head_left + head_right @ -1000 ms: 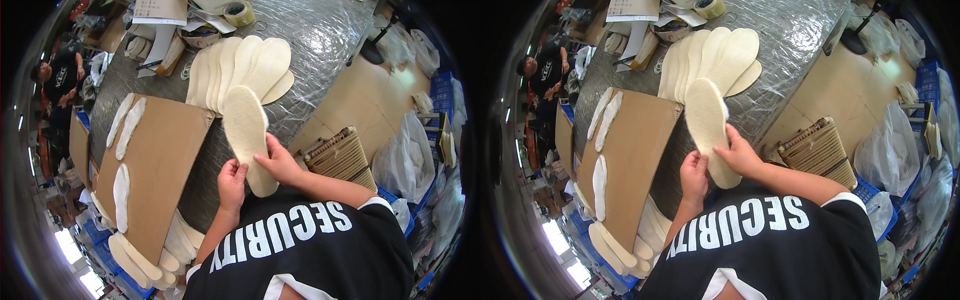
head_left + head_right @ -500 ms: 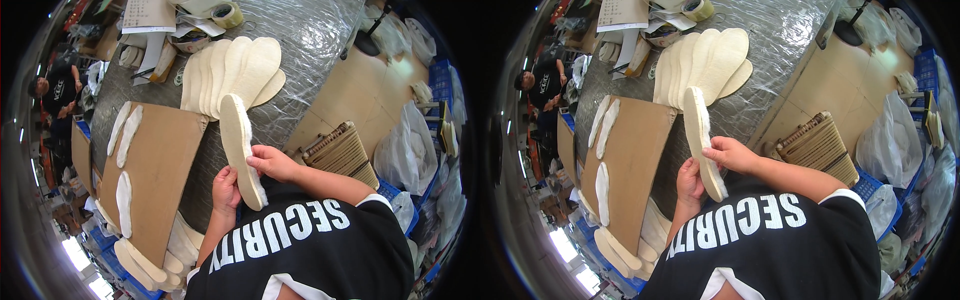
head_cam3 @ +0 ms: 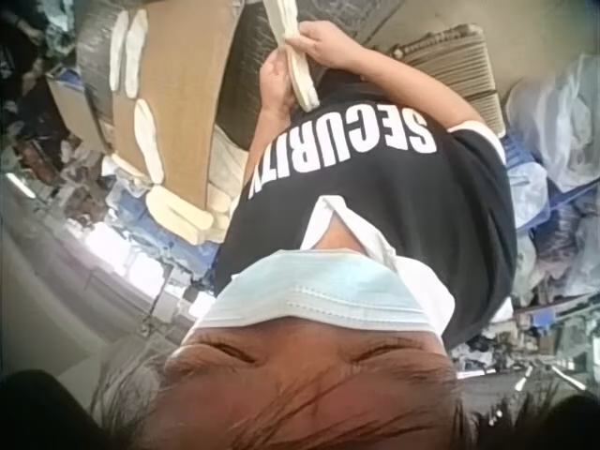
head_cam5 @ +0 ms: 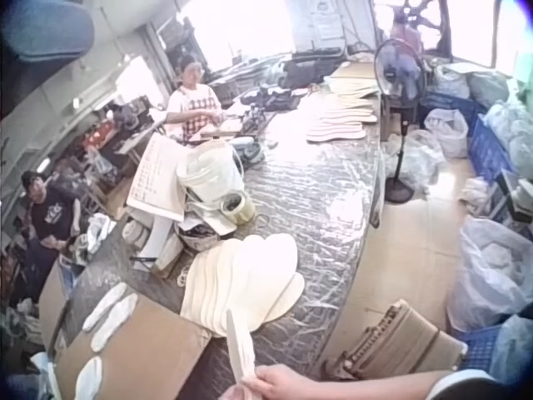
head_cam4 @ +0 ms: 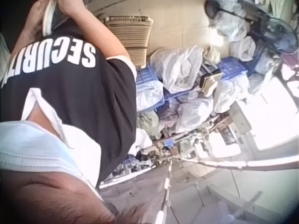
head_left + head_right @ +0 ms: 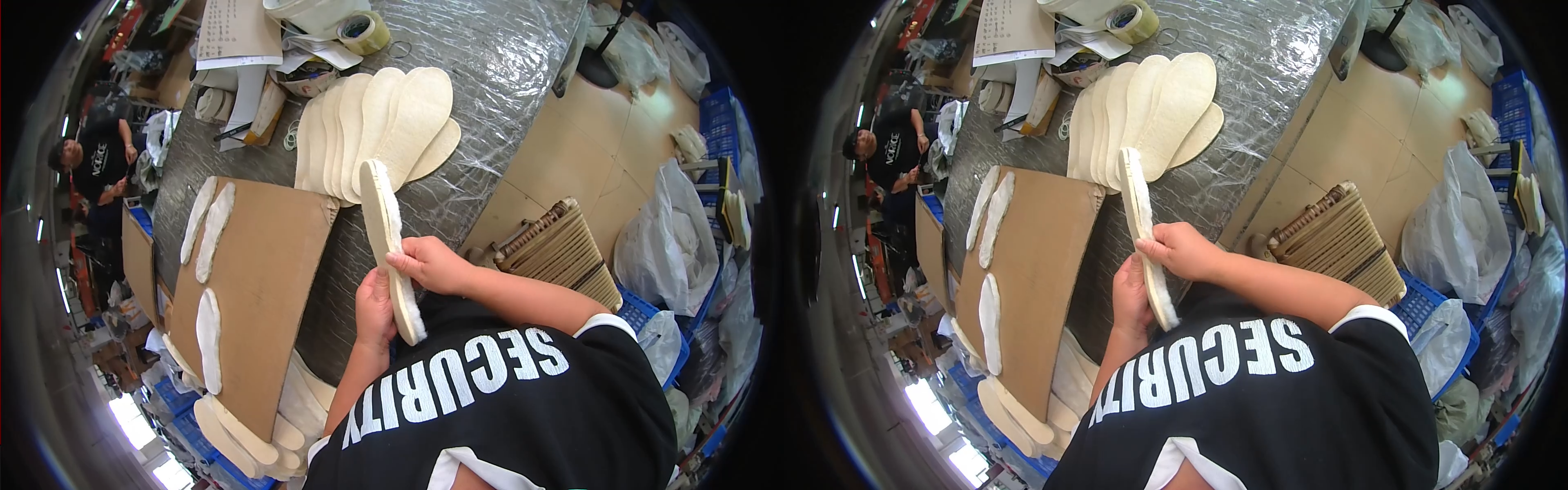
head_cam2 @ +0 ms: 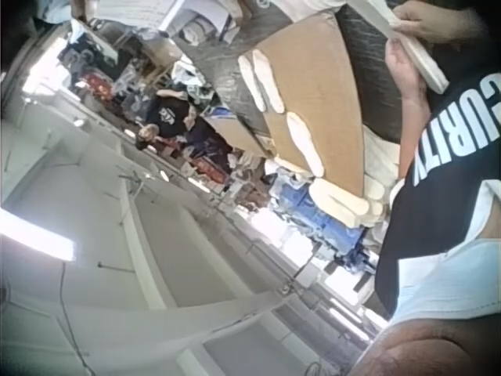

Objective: The person is inspecting and stacking shoe insole components at a factory workstation.

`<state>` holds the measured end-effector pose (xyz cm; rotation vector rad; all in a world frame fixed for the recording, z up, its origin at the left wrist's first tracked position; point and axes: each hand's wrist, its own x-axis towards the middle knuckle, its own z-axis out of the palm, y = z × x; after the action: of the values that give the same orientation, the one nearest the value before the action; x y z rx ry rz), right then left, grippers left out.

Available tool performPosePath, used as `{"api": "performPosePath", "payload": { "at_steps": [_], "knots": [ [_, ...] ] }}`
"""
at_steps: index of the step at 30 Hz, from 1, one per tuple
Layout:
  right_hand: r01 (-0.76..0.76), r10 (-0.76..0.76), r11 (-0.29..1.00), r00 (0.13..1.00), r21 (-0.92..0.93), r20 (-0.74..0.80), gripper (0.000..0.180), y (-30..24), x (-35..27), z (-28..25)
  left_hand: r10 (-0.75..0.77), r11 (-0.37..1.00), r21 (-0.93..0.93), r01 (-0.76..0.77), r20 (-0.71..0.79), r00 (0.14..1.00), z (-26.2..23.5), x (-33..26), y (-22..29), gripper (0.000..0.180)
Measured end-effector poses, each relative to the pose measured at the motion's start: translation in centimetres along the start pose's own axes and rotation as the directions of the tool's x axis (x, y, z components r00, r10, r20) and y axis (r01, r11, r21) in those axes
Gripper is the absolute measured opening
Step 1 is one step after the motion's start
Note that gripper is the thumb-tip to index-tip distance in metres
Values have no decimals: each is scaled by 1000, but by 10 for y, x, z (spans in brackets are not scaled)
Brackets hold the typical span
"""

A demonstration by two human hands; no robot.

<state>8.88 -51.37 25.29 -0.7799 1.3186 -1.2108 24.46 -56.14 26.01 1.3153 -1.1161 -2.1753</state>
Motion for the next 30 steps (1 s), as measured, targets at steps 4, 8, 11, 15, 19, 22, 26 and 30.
{"api": "performPosePath", "payload": {
  "at_steps": [4,8,11,15,19,22,26,30],
  "knots": [
    [-144,146,989,988,45,-44,50,-6,7,-16,-55,998,-22,55,4,998,-2,-2,5,39],
    [-64,37,989,980,-134,-195,53,-11,16,-21,-78,997,-15,79,45,996,3,-4,2,39],
    [-16,-44,970,970,-242,-241,43,-12,21,-20,-61,997,58,59,22,998,7,-5,-1,37],
    [59,-121,964,965,-259,-232,37,-7,22,-16,-23,993,115,27,-30,999,8,-7,-1,36],
    [94,-112,991,973,-98,-204,50,-2,25,-14,-41,997,71,44,-45,998,6,-5,3,37],
    [18,-22,998,998,-55,-61,59,2,20,-16,-55,998,10,56,-93,994,2,-2,8,38],
    [-101,99,995,974,-1,203,67,5,4,-8,-96,991,-95,89,-72,993,-4,0,14,35],
    [-153,146,988,969,18,198,62,6,-5,7,-56,989,-134,67,83,995,-3,-1,9,36]
  ]
}}
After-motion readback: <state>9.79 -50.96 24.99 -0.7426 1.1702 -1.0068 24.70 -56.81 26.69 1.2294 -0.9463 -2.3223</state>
